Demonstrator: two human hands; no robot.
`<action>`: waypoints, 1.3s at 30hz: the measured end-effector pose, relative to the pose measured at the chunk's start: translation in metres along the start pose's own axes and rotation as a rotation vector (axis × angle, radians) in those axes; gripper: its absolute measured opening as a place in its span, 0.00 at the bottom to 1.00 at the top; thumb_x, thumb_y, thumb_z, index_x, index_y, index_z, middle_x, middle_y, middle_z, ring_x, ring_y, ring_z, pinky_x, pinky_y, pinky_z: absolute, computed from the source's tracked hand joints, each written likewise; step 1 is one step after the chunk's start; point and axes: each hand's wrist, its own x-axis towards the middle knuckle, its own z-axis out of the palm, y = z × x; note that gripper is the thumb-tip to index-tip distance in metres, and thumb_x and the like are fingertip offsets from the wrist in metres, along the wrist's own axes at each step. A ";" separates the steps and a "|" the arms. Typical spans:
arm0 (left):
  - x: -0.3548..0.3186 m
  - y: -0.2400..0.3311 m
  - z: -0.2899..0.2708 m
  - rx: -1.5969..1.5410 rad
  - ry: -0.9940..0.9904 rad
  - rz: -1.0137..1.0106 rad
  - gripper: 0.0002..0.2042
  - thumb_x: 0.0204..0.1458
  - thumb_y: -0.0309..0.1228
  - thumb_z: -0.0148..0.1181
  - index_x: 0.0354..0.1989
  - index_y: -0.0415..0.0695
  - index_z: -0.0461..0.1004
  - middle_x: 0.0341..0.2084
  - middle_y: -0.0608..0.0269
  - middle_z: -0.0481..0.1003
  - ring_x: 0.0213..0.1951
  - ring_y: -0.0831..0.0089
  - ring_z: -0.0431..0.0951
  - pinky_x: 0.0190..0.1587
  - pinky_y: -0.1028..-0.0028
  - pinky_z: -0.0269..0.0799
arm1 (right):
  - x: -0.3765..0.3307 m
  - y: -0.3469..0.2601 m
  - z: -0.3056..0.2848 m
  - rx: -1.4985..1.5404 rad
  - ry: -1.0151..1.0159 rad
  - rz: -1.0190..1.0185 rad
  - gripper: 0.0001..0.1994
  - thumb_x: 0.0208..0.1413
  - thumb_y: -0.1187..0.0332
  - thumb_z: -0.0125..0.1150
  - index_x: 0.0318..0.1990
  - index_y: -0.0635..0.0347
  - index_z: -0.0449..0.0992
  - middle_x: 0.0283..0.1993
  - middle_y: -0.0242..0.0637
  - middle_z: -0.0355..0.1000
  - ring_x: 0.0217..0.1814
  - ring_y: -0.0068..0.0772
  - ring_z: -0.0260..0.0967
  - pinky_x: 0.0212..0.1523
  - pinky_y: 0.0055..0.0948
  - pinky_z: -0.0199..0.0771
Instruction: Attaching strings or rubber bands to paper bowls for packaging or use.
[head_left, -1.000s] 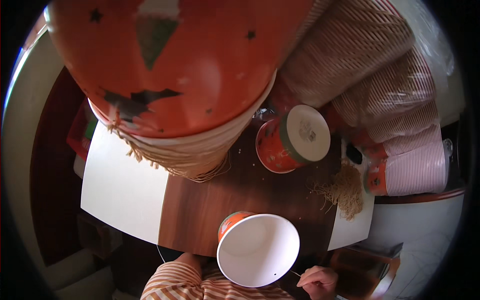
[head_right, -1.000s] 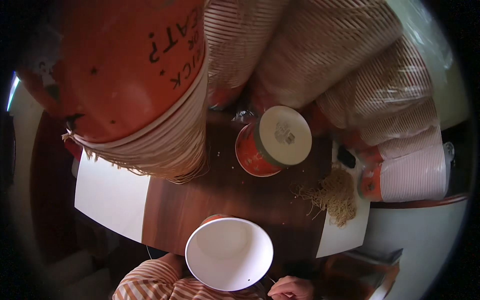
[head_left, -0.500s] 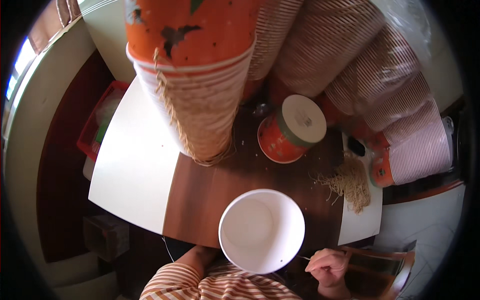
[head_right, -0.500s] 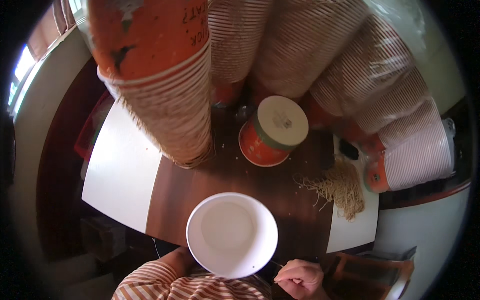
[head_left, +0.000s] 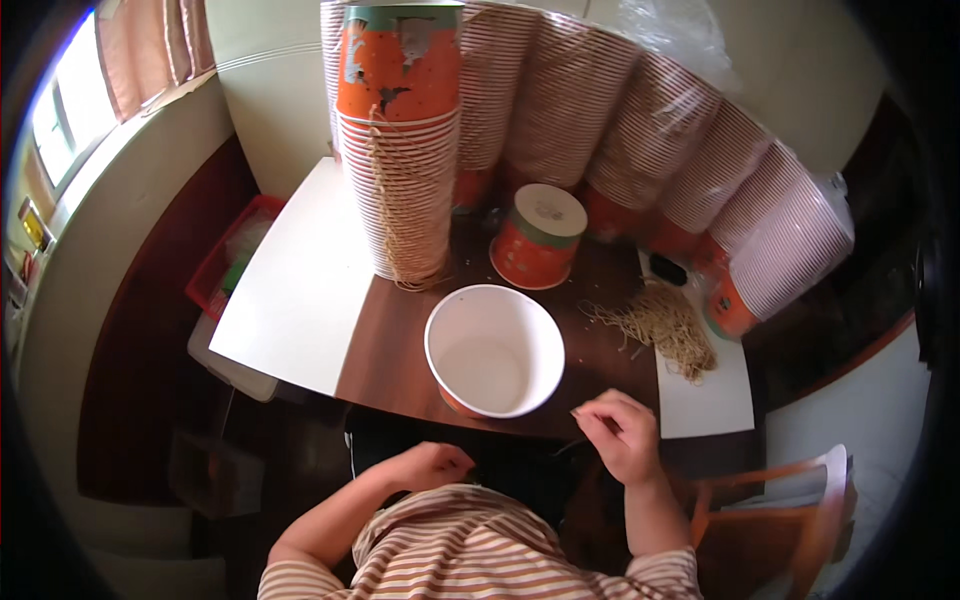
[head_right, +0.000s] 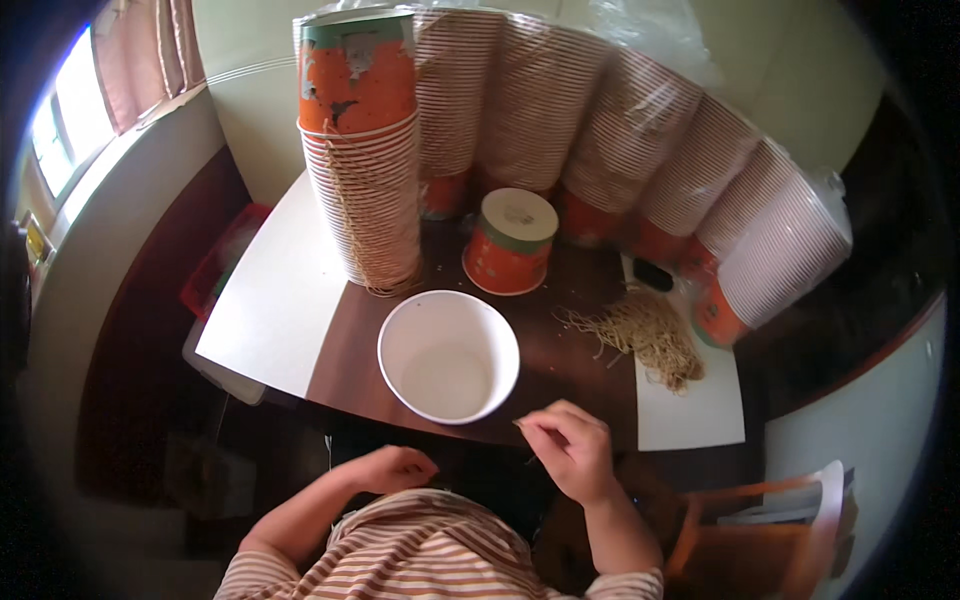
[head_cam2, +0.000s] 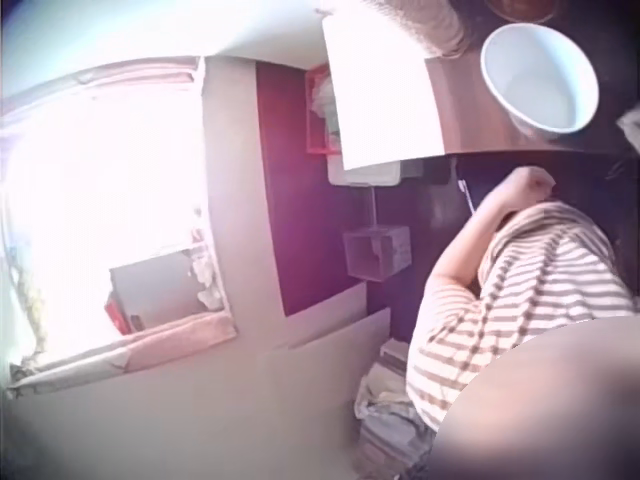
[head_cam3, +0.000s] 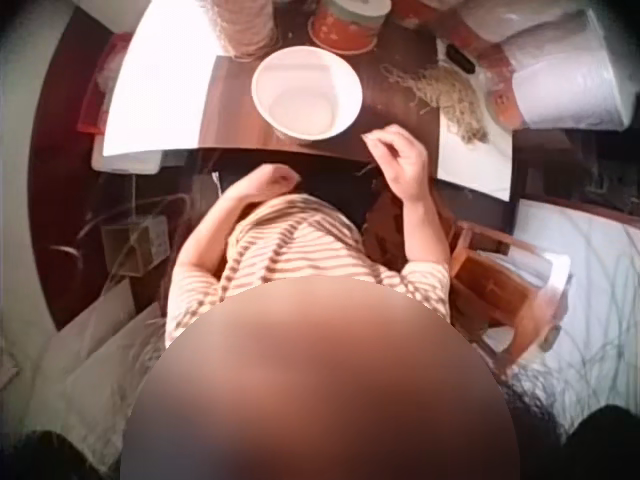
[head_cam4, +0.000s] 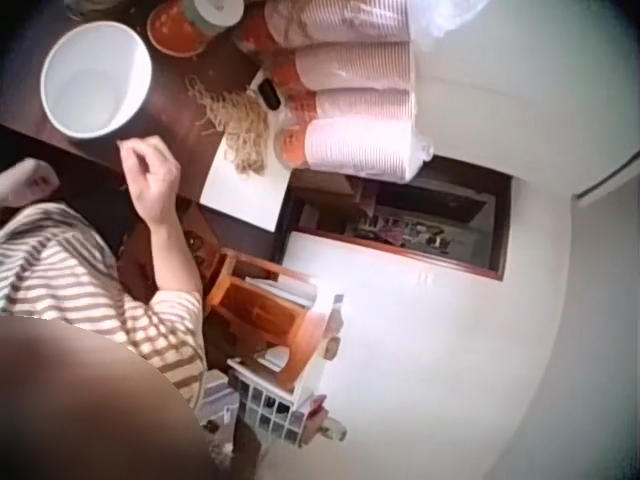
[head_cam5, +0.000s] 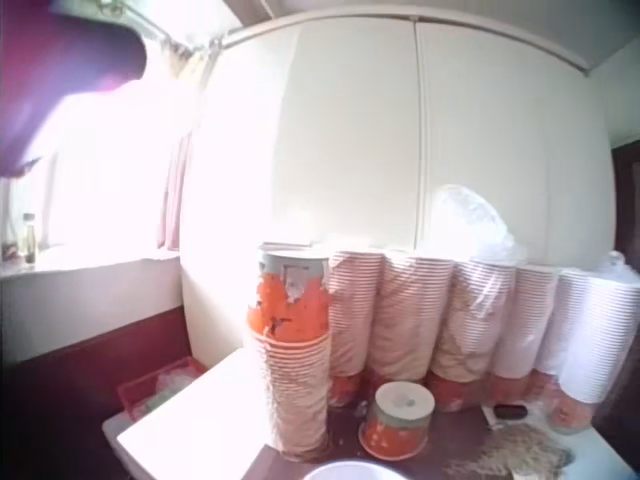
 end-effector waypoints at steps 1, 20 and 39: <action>-0.017 0.034 -0.012 -0.110 0.102 -0.038 0.10 0.53 0.30 0.57 0.40 0.39 0.76 0.34 0.57 0.77 0.35 0.72 0.77 0.39 0.74 0.73 | 0.008 -0.005 0.007 0.022 -0.025 -0.034 0.03 0.47 0.80 0.61 0.31 0.65 0.77 0.25 0.34 0.70 0.23 0.20 0.66 0.23 0.18 0.64; -0.002 0.143 -0.036 -0.532 0.317 0.037 0.09 0.58 0.29 0.53 0.35 0.34 0.73 0.25 0.66 0.74 0.28 0.83 0.72 0.31 0.82 0.71 | 0.020 -0.021 0.035 -0.240 -0.187 -0.493 0.10 0.42 0.76 0.64 0.35 0.60 0.74 0.29 0.34 0.69 0.26 0.34 0.71 0.25 0.28 0.72; 0.023 0.149 -0.114 1.000 0.559 0.887 0.10 0.34 0.29 0.61 0.29 0.44 0.74 0.29 0.65 0.69 0.29 0.73 0.71 0.31 0.73 0.68 | 0.069 -0.015 0.038 0.603 -0.540 0.537 0.04 0.57 0.73 0.56 0.34 0.63 0.75 0.32 0.25 0.72 0.34 0.12 0.65 0.37 0.16 0.67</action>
